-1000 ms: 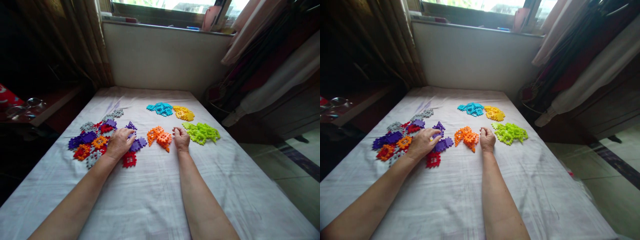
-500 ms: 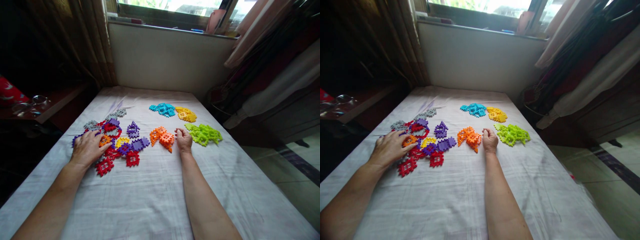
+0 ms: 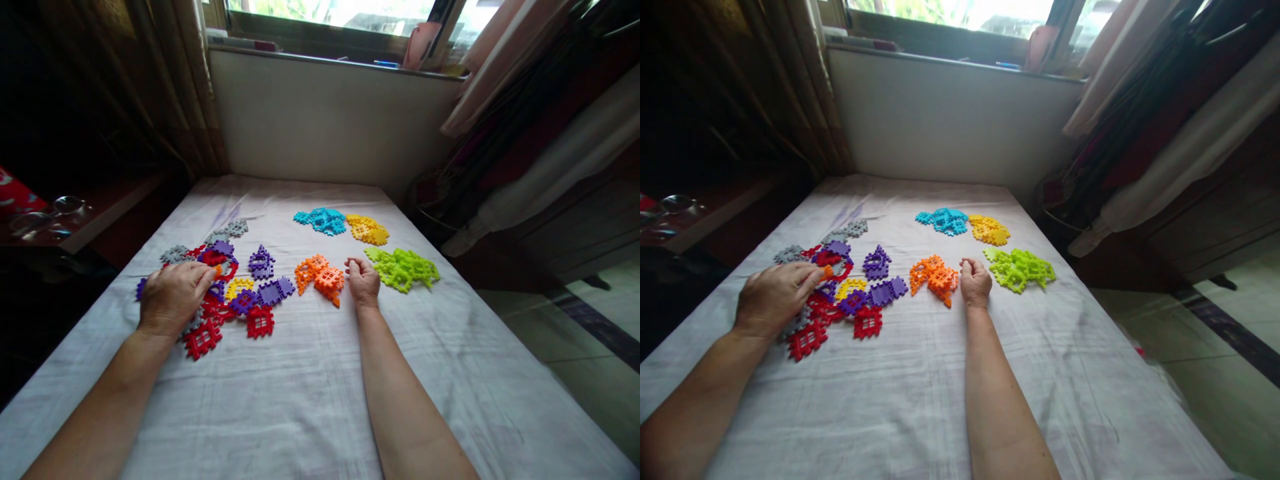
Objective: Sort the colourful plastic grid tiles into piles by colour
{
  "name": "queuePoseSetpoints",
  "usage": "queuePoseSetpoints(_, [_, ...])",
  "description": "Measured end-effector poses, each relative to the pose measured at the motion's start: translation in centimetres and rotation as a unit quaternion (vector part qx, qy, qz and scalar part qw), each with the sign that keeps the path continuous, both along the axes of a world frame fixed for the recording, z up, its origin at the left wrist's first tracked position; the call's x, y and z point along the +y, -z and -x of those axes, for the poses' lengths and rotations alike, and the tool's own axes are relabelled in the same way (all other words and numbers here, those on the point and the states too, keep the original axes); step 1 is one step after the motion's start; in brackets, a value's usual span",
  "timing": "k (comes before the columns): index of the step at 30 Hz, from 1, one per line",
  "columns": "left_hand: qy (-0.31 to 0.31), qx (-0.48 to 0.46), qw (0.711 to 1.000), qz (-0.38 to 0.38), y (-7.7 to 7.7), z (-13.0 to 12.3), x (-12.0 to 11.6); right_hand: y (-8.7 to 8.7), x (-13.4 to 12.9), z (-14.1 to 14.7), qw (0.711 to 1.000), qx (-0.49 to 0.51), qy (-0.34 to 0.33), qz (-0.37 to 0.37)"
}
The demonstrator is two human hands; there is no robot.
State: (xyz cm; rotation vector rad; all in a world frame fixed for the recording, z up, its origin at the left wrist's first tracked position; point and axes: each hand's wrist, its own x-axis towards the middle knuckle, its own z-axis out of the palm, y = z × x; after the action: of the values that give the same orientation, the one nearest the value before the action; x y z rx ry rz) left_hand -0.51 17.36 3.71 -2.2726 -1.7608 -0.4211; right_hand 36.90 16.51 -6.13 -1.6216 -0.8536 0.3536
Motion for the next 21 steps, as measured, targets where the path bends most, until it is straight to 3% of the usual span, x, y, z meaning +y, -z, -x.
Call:
queuePoseSetpoints(6, [0.124,-0.048,0.991,-0.004,-0.9,-8.0,-0.3,0.3,0.1,-0.1,1.000,0.000,-0.006,0.000])
queuePoseSetpoints(12, [0.190,-0.037,0.979,0.060,0.0,-16.4,0.0,0.3,0.2,-0.1,1.000,0.000,-0.007,-0.003])
queuePoseSetpoints(17, [0.203,-0.019,0.973,0.104,1.1,-19.1,-0.1,0.0,0.1,0.0,1.000,-0.001,-0.008,0.001])
queuePoseSetpoints(21, [0.232,-0.044,0.964,0.122,1.8,-18.6,-0.5,-0.1,0.0,0.1,1.000,0.001,-0.010,0.005])
